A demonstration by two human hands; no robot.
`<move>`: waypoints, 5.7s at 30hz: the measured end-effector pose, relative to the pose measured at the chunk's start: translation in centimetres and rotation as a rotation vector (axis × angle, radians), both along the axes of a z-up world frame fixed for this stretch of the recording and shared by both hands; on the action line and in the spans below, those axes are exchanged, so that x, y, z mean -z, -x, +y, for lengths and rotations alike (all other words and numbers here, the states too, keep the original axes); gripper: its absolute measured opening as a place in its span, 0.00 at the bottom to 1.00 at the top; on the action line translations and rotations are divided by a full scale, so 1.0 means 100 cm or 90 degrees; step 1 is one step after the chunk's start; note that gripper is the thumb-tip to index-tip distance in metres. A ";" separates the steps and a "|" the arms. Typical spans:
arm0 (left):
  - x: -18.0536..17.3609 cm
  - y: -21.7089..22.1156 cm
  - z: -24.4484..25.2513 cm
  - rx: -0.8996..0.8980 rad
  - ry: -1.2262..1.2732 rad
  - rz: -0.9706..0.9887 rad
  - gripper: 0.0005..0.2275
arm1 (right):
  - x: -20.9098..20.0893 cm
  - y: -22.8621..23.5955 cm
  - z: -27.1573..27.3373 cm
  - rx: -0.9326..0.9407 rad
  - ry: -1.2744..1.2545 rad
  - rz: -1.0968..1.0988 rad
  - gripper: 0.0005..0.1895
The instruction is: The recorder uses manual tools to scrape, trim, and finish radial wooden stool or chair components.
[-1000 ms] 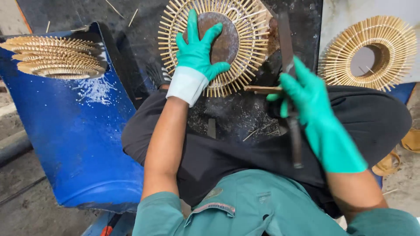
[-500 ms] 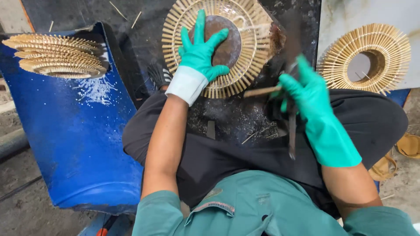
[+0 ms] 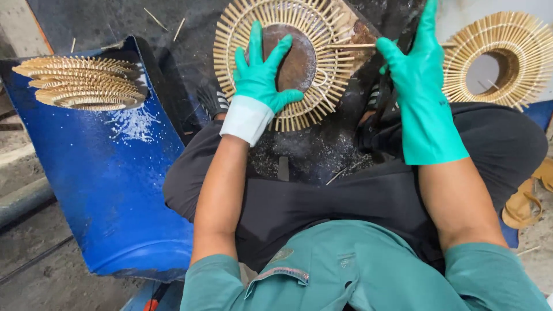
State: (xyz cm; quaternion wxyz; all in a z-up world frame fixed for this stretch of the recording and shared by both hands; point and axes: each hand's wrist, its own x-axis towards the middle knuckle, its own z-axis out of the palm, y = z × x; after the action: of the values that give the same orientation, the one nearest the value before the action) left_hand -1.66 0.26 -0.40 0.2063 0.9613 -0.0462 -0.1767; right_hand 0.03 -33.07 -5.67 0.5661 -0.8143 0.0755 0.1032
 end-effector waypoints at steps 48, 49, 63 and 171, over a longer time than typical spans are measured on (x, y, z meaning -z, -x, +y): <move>-0.036 0.009 -0.013 -0.067 -0.020 0.115 0.48 | -0.171 0.060 0.038 0.071 -0.082 0.234 0.51; -0.021 0.013 -0.009 -0.066 -0.022 0.112 0.48 | -0.157 0.045 0.027 0.072 -0.084 0.231 0.51; 0.006 0.022 0.002 -0.054 0.030 -0.048 0.53 | 0.012 -0.017 0.005 -0.150 0.256 -0.059 0.54; 0.009 0.001 0.012 -0.064 0.108 -0.069 0.43 | -0.110 -0.020 0.051 -0.029 -0.253 -0.110 0.06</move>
State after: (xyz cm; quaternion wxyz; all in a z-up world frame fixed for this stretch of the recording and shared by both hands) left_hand -1.78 1.49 -1.33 0.2931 0.9496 -0.0238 -0.1090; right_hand 2.02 -27.98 5.34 0.7172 -0.6943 -0.0135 0.0582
